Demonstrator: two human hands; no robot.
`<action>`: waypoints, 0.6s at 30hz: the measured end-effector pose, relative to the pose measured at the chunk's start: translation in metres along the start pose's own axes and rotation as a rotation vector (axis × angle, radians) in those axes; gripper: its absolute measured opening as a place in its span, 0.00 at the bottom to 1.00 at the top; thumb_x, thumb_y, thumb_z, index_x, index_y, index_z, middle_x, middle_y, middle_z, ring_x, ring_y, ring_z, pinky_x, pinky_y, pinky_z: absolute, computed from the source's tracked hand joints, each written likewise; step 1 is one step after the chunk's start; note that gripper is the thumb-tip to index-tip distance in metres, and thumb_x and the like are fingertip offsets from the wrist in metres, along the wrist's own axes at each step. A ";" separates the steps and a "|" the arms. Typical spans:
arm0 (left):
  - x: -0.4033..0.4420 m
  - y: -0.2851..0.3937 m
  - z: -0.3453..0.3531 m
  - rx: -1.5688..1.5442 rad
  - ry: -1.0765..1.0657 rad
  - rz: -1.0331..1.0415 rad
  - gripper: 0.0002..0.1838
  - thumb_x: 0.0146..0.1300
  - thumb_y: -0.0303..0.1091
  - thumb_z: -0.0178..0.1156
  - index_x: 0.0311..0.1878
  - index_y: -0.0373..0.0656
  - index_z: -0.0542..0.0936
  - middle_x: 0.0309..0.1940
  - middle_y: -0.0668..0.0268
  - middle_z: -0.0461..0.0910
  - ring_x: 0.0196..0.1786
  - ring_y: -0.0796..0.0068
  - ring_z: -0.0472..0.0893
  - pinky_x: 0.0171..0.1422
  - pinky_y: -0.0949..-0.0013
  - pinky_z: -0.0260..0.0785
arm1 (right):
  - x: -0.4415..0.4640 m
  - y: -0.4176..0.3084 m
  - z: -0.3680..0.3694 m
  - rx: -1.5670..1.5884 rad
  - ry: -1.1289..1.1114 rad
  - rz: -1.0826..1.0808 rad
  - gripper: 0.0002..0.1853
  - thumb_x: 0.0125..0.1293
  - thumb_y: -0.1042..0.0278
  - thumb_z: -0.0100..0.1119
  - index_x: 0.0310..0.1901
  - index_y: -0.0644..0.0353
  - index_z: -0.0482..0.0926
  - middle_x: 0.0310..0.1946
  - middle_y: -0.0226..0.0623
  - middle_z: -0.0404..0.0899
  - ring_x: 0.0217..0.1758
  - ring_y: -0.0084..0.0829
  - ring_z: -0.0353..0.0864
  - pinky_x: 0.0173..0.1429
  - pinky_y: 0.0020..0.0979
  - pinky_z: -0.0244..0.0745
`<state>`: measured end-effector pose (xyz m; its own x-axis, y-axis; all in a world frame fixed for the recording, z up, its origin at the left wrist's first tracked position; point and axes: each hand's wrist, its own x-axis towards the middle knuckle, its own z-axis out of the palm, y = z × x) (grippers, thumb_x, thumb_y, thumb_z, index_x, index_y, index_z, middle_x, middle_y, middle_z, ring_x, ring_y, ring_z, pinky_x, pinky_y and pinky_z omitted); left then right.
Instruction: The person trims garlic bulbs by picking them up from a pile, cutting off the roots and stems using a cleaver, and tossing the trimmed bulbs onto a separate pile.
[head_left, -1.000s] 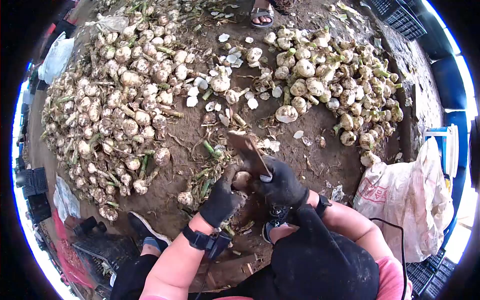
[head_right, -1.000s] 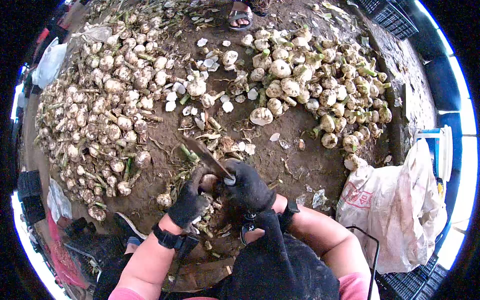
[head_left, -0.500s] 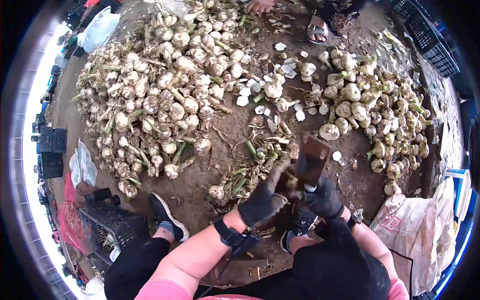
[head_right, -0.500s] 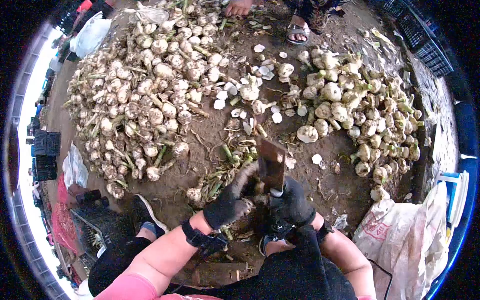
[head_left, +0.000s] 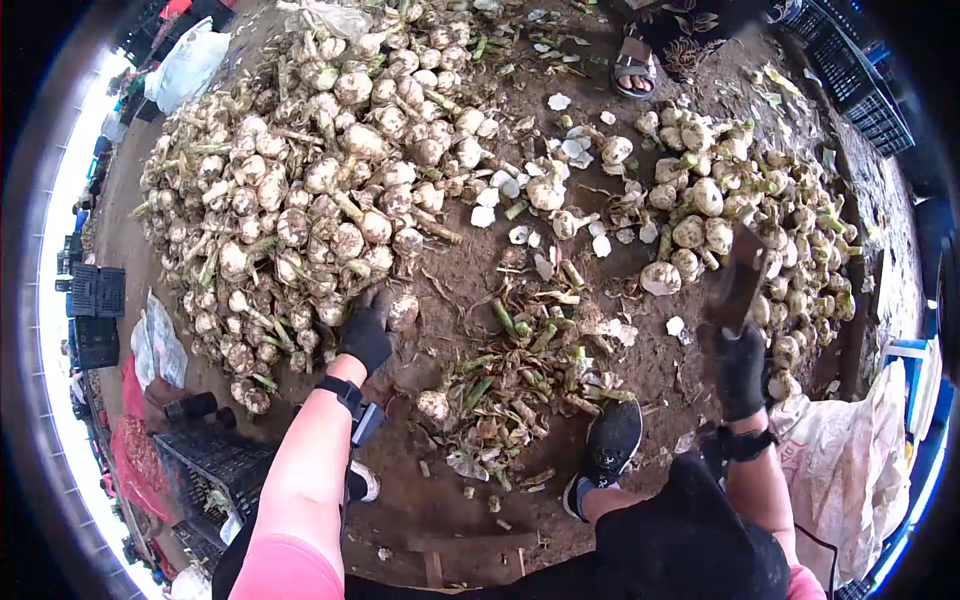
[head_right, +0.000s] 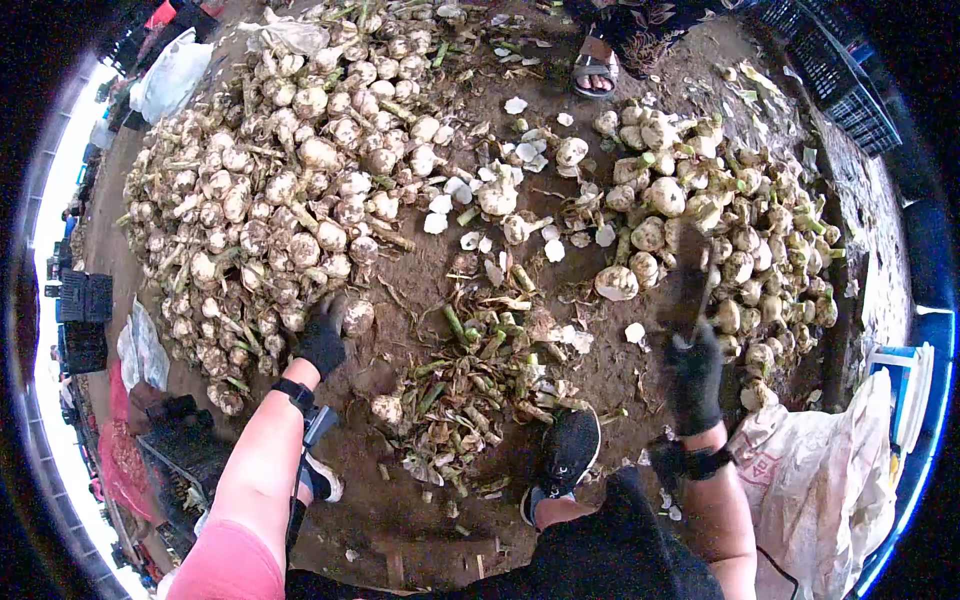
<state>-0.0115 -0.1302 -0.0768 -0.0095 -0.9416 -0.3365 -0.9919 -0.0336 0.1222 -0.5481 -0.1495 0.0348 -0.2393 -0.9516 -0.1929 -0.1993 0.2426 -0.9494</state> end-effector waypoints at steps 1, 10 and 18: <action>0.007 -0.007 0.015 0.025 0.068 0.045 0.43 0.46 0.25 0.59 0.70 0.41 0.57 0.65 0.46 0.61 0.66 0.48 0.64 0.70 0.57 0.57 | -0.010 0.016 0.018 -0.015 -0.047 -0.061 0.07 0.61 0.75 0.54 0.41 0.59 0.78 0.31 0.26 0.77 0.33 0.21 0.75 0.39 0.26 0.72; -0.051 0.170 -0.071 -1.495 -0.359 0.156 0.29 0.54 0.24 0.64 0.61 0.44 0.70 0.55 0.69 0.75 0.57 0.74 0.73 0.65 0.67 0.64 | -0.044 -0.054 0.091 -0.563 -0.605 -0.423 0.08 0.55 0.67 0.57 0.35 0.58 0.75 0.29 0.47 0.74 0.33 0.52 0.76 0.35 0.44 0.71; -0.057 0.168 0.101 -1.971 -0.964 0.053 0.24 0.72 0.39 0.42 0.69 0.43 0.60 0.67 0.62 0.63 0.66 0.68 0.65 0.73 0.65 0.54 | -0.063 -0.063 0.096 -0.678 -0.708 -0.616 0.13 0.45 0.68 0.62 0.34 0.55 0.73 0.29 0.40 0.72 0.30 0.47 0.76 0.31 0.44 0.71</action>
<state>-0.1899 -0.0489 -0.1313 -0.6863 -0.5667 -0.4558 0.3645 -0.8104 0.4587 -0.4291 -0.1230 0.0828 0.6190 -0.7843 -0.0428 -0.6172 -0.4519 -0.6441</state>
